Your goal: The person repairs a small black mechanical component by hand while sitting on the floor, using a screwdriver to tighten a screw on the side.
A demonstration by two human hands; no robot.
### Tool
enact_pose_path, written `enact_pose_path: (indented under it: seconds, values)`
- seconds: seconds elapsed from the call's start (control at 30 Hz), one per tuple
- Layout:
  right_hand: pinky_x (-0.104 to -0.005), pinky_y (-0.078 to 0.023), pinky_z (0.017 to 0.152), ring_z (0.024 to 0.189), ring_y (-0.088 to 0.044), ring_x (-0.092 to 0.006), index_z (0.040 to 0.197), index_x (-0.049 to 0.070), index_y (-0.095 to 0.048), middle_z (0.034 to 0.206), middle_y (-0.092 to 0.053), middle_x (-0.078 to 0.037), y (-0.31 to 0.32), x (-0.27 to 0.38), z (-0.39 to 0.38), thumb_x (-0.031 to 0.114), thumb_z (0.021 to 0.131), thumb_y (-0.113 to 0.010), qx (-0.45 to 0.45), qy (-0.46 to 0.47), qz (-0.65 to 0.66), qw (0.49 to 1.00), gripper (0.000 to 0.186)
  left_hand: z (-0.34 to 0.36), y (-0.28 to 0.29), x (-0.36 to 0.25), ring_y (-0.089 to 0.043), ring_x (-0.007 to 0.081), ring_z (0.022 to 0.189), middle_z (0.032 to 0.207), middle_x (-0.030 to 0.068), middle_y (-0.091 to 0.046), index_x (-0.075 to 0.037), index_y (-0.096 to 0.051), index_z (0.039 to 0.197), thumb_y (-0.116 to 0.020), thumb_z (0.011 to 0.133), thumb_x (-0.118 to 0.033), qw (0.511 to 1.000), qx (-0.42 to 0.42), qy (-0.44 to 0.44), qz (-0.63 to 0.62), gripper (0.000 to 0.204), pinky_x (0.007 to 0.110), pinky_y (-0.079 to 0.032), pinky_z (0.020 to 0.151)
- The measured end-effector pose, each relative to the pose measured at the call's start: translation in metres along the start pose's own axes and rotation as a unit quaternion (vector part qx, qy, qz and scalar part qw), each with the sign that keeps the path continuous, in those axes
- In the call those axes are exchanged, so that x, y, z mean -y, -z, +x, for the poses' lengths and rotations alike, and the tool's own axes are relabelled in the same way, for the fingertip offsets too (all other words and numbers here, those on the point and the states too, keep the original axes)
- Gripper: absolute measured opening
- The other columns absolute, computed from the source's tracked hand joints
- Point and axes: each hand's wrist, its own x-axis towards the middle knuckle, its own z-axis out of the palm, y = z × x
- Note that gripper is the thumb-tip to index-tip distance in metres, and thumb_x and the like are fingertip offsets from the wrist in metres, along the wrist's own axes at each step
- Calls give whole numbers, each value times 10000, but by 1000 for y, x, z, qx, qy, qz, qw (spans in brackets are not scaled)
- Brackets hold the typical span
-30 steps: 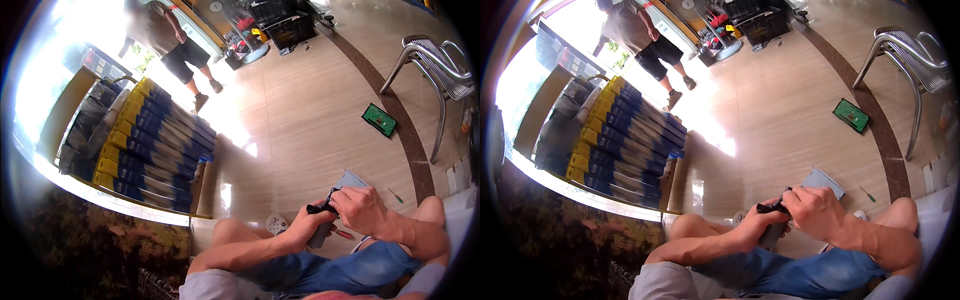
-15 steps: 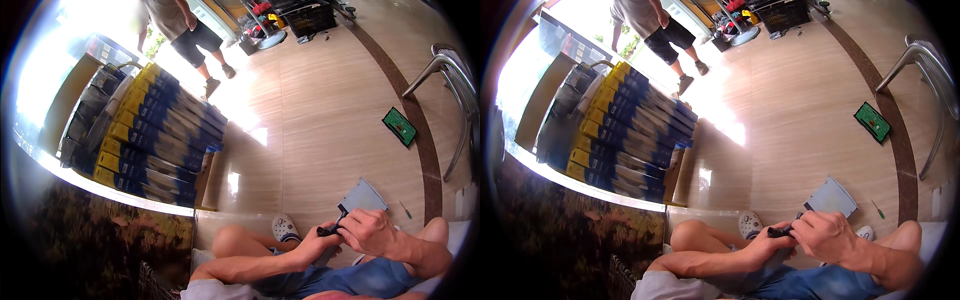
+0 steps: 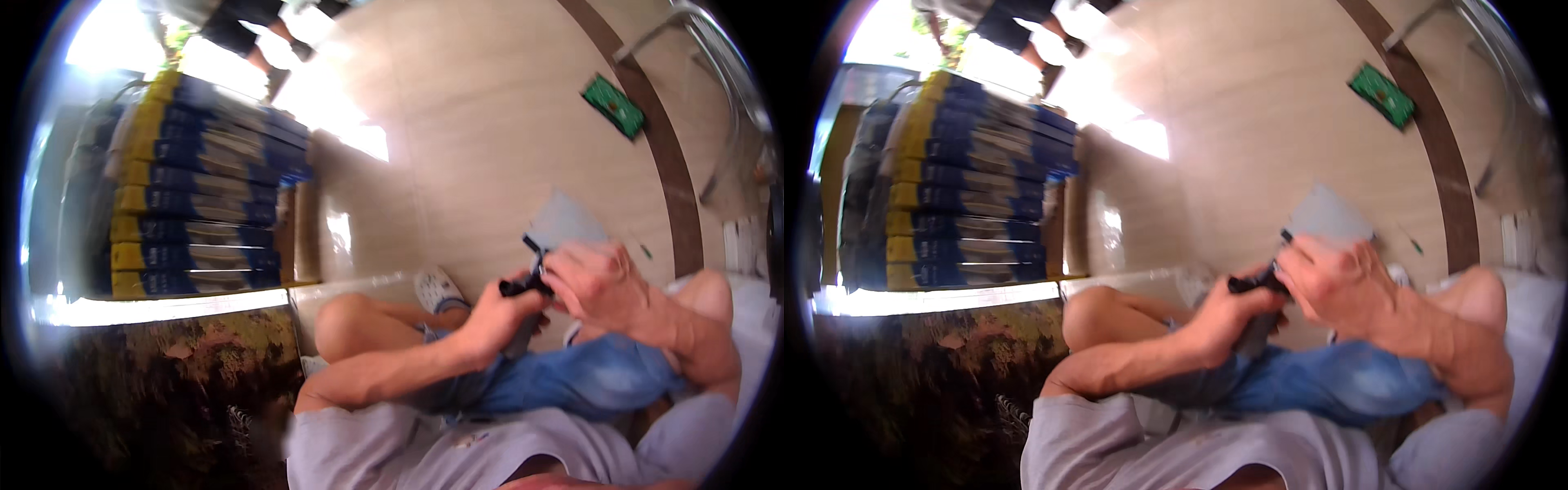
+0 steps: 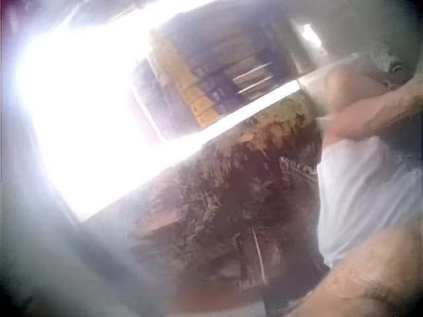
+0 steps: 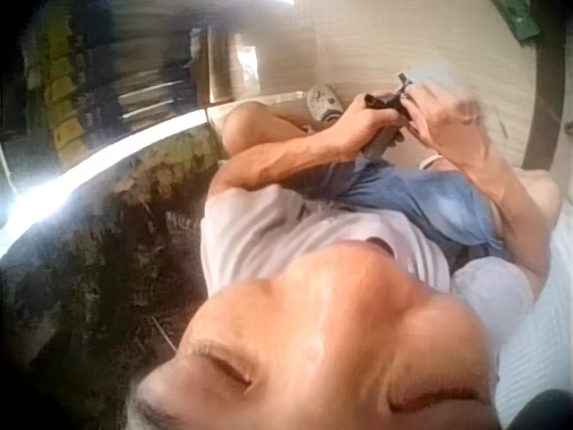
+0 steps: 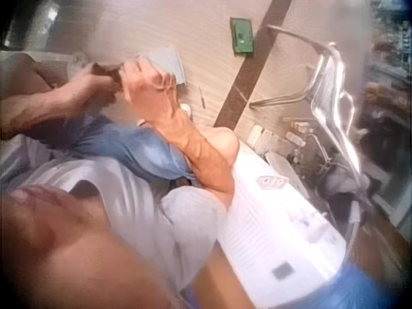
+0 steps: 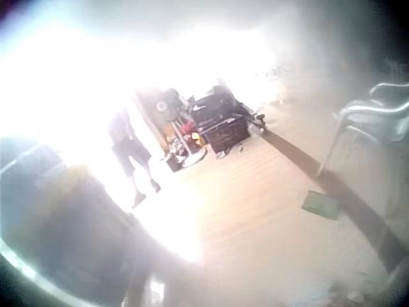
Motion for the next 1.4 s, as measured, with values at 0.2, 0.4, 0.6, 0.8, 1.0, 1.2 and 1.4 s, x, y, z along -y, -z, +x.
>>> enact_pose_path:
  seconds: [0.2, 0.4, 0.6, 0.8, 1.0, 1.2, 1.4]
  values:
    - [-395, -494, 537, 641, -623, -291, 803, 49, -585, 759, -564, -91, 23, 8, 0, 27, 790, -664, -23, 13, 31, 999, 82, -16, -19, -21, -651, 161, 763, 977, 67, -673, -24, -586, 1122, -635, 859, -87, 999, -6, 14, -32, 275, 321, -523, 659]
    - [-384, -512, 624, 709, -635, -293, 877, 41, -636, 788, -610, -97, 14, 8, 1, 65, 815, -686, -44, 4, 114, 992, 84, -19, -20, -19, -636, 177, 788, 959, 93, -632, -8, -573, 1109, -597, 876, -165, 1000, -23, 8, 4, 282, 329, -513, 688]
    - [-374, -513, 602, 686, -627, -270, 875, 31, -657, 763, -614, -97, 17, 10, 8, 93, 792, -754, -1, -15, 61, 998, 141, -19, -14, -16, -635, 176, 792, 963, 92, -633, -22, -575, 1111, -596, 882, -156, 1000, -20, 9, 8, 266, 324, -516, 690]
    - [-392, -519, 610, 702, -639, -294, 789, 28, -591, 764, -591, -112, 16, 12, 7, 76, 795, -711, -25, 14, 51, 998, 129, -18, -14, -15, -640, 166, 766, 936, 69, -626, -30, -577, 1124, -631, 868, -117, 1000, -19, 15, -18, 276, 323, -520, 651]
    - [-392, -520, 587, 691, -633, -299, 777, 25, -561, 749, -562, -112, 11, 8, 7, -16, 673, -662, -49, 34, 52, 997, 151, -15, -16, -21, -636, 180, 808, 978, 91, -626, -21, -572, 1112, -585, 882, -162, 1000, -14, 8, 17, 270, 331, -518, 694]
    - [-369, -514, 595, 699, -638, -269, 871, 28, -648, 793, -611, -97, 15, 12, 6, 77, 774, -757, -54, 4, 71, 996, 154, -16, -13, -18, -647, 158, 757, 933, 64, -634, -21, -570, 1166, -636, 868, -80, 999, -24, 16, -31, 310, 315, -522, 641]
    - [-386, -525, 620, 697, -647, -284, 794, 36, -596, 758, -595, -101, 18, 10, 5, 143, 800, -752, -7, -5, 26, 1000, 189, -16, -13, -16, -645, 153, 750, 918, 58, -629, -28, -570, 1170, -644, 867, -87, 999, -27, 17, -24, 317, 312, -519, 635]
